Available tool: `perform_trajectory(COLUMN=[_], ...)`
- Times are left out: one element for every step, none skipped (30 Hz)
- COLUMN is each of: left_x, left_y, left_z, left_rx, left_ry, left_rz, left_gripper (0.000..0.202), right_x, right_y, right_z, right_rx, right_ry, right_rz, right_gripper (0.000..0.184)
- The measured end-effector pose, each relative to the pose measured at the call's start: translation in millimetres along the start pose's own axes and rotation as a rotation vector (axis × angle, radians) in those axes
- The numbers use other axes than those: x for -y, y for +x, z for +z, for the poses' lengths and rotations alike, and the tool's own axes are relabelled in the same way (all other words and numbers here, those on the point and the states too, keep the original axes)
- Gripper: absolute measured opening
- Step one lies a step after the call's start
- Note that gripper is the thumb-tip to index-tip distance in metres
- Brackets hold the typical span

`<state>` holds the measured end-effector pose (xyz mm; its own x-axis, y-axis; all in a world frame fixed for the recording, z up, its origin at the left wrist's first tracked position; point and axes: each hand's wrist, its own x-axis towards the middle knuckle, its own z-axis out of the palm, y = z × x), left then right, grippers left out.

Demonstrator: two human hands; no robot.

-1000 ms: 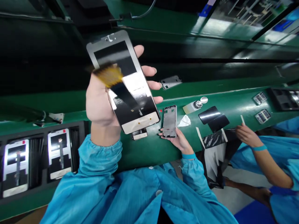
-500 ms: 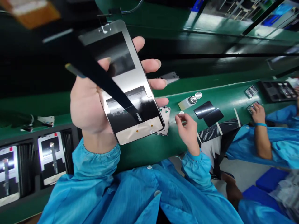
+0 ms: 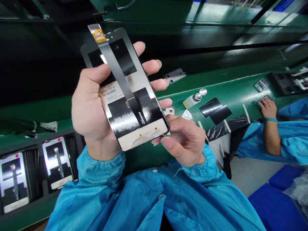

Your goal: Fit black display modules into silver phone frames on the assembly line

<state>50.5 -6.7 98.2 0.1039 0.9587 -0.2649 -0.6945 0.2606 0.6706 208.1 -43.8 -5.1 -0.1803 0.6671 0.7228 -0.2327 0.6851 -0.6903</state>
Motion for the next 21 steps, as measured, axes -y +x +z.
perform_trajectory(left_x=[-1,-1,-1,-1,0,0,1,1,1,1,0,0,-1,-1,-2,-2,-2,-3,-3,-3,-3], left_y=[0,-1,-1,-1,-1,0,0,0,0,-1,-1,-1,-1,-1,-1,0,0,0,0,-1,-2], left_z=[0.7,1.1,1.3,1.5,1.9,2.5,3.4,4.5,5.7,6.8,7.5,7.5,6.8,5.2,3.0,0.6,-1.6,-2.9,-3.0,-1.6,1.1], left_rx=[-0.010,-0.009,0.002,0.011,0.015,0.014,0.003,-0.005,-0.012,-0.014,-0.020,-0.034,-0.039,-0.030,-0.005,0.031,0.068,0.097,0.097,0.076,0.043], left_ry=[0.008,0.014,0.018,0.021,0.027,0.035,0.043,0.051,0.057,0.064,0.068,0.070,0.072,0.074,0.076,0.078,0.079,0.078,0.076,0.072,0.071], left_rz=[-0.011,-0.017,-0.011,0.002,0.018,0.032,0.047,0.053,0.056,0.048,0.043,0.046,0.051,0.057,0.065,0.067,0.069,0.068,0.075,0.088,0.103], left_gripper=[0.072,0.073,0.074,0.074,0.075,0.075,0.076,0.077,0.078,0.078,0.077,0.077,0.076,0.075,0.075,0.074,0.073,0.072,0.072,0.073,0.073], right_x=[0,1,2,3,4,4,4,5,5,5,5,5,6,6,6,7,7,8,8,8,9], right_y=[0,1,1,2,2,3,3,4,4,4,5,5,5,5,6,6,6,7,7,7,7], right_z=[0,0,0,0,0,0,1,1,1,1,1,1,1,1,1,1,1,1,1,2,2], right_rx=[-0.002,0.000,0.001,0.002,-0.002,-0.007,-0.011,-0.013,-0.012,-0.009,-0.003,0.000,0.001,0.002,0.003,0.003,0.002,0.000,-0.001,-0.004,-0.008], right_ry=[-0.002,-0.003,0.001,0.006,0.011,0.013,0.011,0.008,0.005,0.004,0.005,0.006,0.009,0.013,0.019,0.024,0.029,0.034,0.036,0.036,0.036], right_rz=[-0.004,-0.008,-0.013,-0.017,-0.020,-0.020,-0.018,-0.016,-0.009,-0.006,0.001,0.007,0.007,0.003,-0.001,-0.001,0.002,0.004,0.012,0.017,0.016], right_gripper=[0.013,0.013,0.013,0.014,0.014,0.015,0.014,0.012,0.010,0.008,0.006,0.005,0.005,0.005,0.005,0.005,0.005,0.005,0.005,0.006,0.006])
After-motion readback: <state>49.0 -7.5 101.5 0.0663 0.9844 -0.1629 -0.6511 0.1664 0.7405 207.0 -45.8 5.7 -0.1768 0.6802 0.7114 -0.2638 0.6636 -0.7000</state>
